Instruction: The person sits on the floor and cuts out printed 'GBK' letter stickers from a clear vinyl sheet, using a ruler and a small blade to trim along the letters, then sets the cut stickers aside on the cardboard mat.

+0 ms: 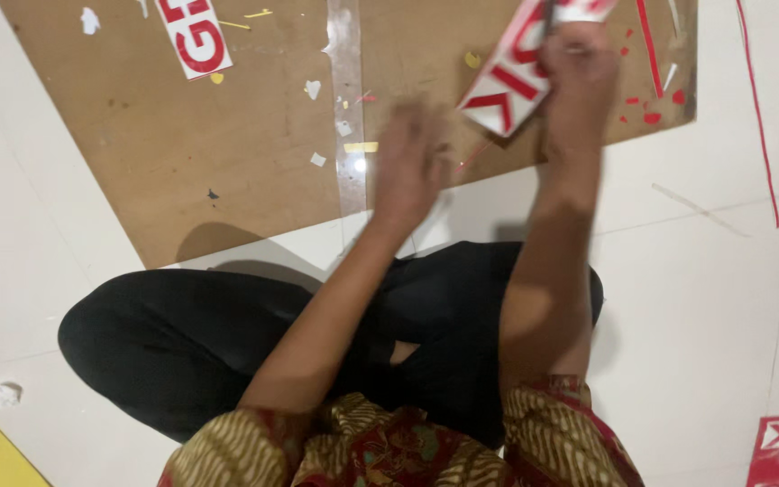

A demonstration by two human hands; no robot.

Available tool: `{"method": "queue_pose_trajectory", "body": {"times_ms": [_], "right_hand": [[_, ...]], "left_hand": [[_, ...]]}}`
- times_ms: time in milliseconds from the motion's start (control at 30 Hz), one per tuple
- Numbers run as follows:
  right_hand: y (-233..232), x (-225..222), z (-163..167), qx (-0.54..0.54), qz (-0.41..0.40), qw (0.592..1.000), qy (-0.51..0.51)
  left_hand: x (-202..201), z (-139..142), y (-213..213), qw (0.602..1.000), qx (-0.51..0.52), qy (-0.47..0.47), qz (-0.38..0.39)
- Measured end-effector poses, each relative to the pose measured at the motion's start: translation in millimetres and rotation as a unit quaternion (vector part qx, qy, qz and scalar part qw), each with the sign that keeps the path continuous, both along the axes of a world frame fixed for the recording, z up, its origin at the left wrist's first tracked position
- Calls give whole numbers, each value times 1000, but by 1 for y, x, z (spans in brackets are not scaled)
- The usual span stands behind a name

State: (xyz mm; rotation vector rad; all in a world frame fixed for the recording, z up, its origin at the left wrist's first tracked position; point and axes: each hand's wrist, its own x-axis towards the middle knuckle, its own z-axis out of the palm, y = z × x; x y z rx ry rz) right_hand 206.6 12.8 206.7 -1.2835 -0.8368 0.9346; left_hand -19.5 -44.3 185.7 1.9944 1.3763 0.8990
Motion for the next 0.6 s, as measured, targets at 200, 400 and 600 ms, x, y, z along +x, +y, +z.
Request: {"method": "queue_pose_trajectory", "body": {"times_ms": [200, 400, 600], "right_hand": [[1, -70, -34, -53, 147, 976, -154], [-12, -96, -3, 14, 159, 917, -367], [-20, -103, 9, -37, 269, 880, -389]], "left_hand": [[-48, 11, -22, 965, -90, 117, 215], [-52, 6, -20, 948, -139, 101, 266], [-81, -21, 4, 927, -219, -6, 306]]}}
